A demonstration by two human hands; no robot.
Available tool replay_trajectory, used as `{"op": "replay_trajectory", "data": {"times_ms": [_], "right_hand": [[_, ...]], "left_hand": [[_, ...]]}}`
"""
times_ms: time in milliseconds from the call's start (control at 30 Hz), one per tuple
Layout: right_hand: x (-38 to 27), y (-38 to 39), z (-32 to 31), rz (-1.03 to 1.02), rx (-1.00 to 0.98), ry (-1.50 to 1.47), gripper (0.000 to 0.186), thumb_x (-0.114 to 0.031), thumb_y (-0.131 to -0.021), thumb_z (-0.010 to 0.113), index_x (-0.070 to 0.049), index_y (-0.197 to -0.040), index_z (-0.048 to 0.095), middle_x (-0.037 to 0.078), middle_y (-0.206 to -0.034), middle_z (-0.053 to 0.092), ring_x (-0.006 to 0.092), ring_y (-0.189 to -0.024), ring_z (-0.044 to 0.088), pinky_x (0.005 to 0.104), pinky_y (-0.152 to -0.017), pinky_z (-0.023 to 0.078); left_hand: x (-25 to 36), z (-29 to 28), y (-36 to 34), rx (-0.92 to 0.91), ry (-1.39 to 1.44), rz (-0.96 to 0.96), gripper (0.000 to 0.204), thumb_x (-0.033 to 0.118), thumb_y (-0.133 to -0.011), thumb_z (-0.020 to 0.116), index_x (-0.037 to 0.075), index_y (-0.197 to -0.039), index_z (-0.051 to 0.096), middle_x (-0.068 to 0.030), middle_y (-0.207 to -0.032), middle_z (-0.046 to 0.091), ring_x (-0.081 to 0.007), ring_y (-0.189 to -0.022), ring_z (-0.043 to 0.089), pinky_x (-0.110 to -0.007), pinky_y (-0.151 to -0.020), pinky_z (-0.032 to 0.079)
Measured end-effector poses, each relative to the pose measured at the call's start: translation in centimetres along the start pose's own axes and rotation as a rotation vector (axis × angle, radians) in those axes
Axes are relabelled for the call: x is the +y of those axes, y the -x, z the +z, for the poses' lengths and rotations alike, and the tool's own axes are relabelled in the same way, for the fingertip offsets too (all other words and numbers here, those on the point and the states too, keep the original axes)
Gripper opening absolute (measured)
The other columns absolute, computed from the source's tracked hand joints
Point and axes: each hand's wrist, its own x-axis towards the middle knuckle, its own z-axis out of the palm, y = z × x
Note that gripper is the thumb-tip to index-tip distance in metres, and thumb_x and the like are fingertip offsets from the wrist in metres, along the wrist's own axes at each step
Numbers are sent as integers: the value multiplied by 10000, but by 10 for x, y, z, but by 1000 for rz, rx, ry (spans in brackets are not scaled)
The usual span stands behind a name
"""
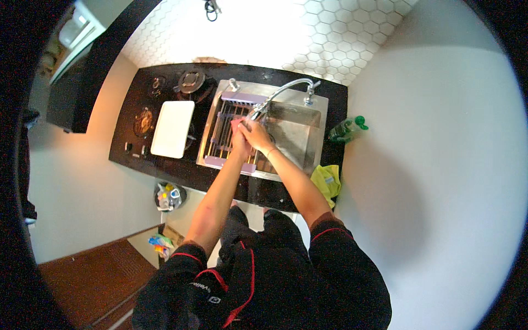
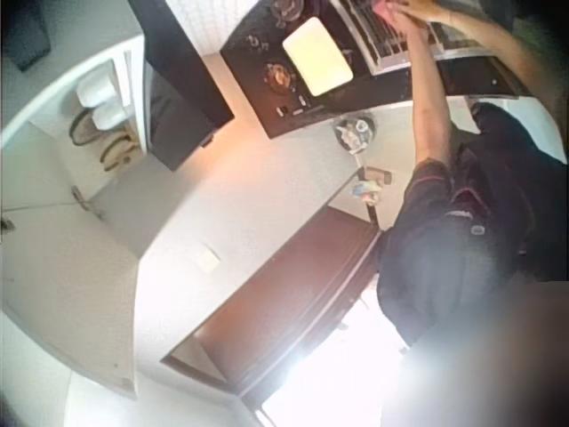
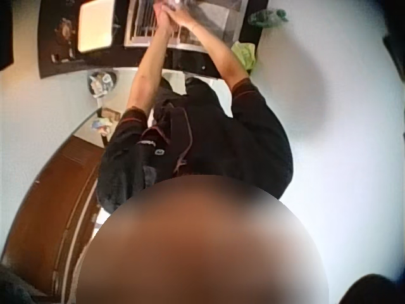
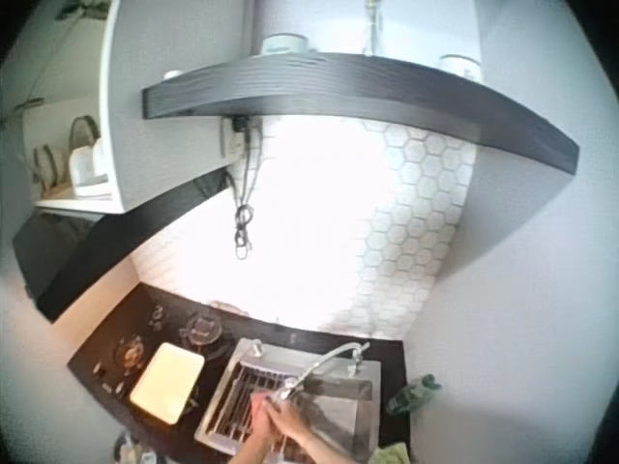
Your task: The person washes a small metal strainer in the kitchen sink, then wipes the sink and countertop with a yellow cloth. They move to a bedroom wardrobe, wipe the interior walls and shelves, and clean the inside of two drawers before closing them.
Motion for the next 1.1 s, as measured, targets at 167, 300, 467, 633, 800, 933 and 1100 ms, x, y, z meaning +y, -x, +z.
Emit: {"op": "replay_trajectory", "data": {"times_ms": [167,300,467,633,800,933,1100], "right_hand": [[22,5,-13,242,243,-83,214,-150,-893,700,-79,-1093,731,139,-976,773,272,-876,751,385,-780,569],[53,7,-62,176,520,40,251,-129,-841,753,-41,-1065,680,102,-956,747,229,-867,724,363,-793,563],[85,-24,-139,126,861,87,485,-103,-849,701,-56,-1310,556,120,-1083,662,216,-855,664,365,-798,541],[116,-82,-187,397,702,-542,532,-240,-956,670,-18,-1423,545,92,-1024,704,163,-791,660,316,-623,538],[144,-115,-195,483,740,-468,322,-289,-932,744,-15,-1097,779,49,-875,779,139,-690,703,290,-636,551],[145,-115,-194,417,794,-26,277,-263,-918,745,-30,-1059,792,102,-938,792,205,-782,758,328,-714,578],[122,-99,-194,278,789,361,272,-275,-910,737,-47,-1047,794,124,-946,785,255,-830,768,365,-763,588]], "left_hand": [[32,1,15,318,-696,123,536,335,-951,686,22,-1363,549,-134,-1306,601,-293,-1190,597,-392,-1007,487],[45,-11,23,309,-1210,131,668,332,-887,748,-4,-1414,514,-216,-1448,491,-382,-1361,470,-443,-1137,391],[51,-10,48,227,-1416,170,769,374,-831,785,-2,-1433,490,-307,-1496,422,-439,-1429,390,-479,-1161,367],[49,6,75,210,-1234,154,726,355,-853,766,2,-1424,491,-351,-1466,441,-475,-1390,431,-493,-1142,388],[51,24,88,194,-1184,236,642,302,-860,753,17,-1388,526,-276,-1334,612,-434,-1247,586,-485,-1065,462],[58,48,95,165,-1164,247,573,306,-872,732,47,-1356,567,-243,-1220,685,-419,-1135,658,-483,-993,504],[61,75,100,208,-1174,191,581,353,-888,740,59,-1361,573,-224,-1199,707,-328,-1112,702,-449,-968,521]]}}
